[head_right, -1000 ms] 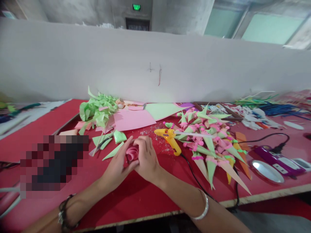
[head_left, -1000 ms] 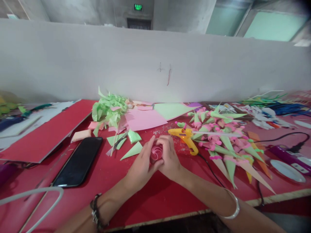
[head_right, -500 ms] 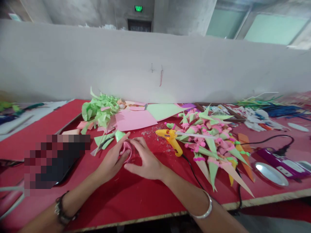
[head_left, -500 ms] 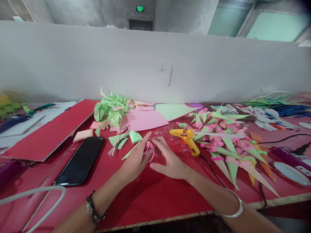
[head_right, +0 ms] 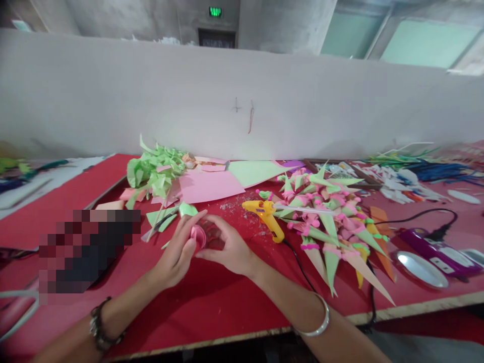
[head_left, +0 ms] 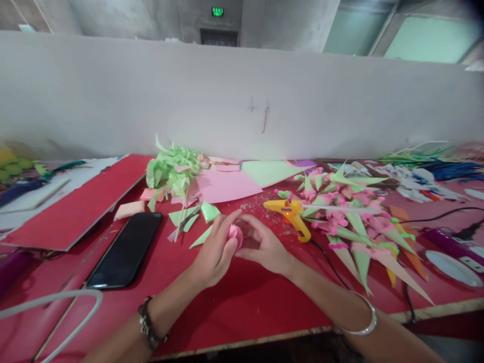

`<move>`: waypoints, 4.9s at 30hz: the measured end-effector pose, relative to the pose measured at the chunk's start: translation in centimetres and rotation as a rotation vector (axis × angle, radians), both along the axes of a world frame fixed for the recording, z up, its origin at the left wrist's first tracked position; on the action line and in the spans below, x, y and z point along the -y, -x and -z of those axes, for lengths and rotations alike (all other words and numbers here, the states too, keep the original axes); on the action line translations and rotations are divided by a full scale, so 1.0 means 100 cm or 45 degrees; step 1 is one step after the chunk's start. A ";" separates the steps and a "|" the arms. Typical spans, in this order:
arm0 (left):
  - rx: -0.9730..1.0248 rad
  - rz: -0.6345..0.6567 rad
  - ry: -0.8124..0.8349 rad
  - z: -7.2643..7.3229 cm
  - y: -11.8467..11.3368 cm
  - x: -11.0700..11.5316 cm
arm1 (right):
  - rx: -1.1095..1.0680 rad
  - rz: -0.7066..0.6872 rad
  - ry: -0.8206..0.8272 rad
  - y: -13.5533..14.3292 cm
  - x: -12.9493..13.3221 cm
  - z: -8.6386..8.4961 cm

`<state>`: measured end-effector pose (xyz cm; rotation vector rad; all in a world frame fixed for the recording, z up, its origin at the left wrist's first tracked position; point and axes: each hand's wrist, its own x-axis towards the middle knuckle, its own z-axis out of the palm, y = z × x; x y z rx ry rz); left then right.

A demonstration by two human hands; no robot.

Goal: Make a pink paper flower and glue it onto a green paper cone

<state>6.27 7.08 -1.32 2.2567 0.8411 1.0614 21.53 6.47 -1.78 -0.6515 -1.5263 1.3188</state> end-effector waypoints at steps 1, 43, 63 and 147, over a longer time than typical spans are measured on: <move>-0.007 0.007 -0.004 0.000 0.000 0.000 | 0.023 0.014 -0.028 0.000 0.000 0.000; 0.267 0.047 0.448 -0.007 -0.001 -0.012 | -0.219 0.003 0.224 -0.003 -0.004 -0.004; 0.666 0.016 0.768 -0.004 0.000 -0.016 | -0.378 -0.095 0.392 -0.008 -0.008 -0.004; 0.376 0.116 0.778 -0.007 -0.005 -0.004 | 0.245 0.551 -0.466 -0.006 0.002 -0.009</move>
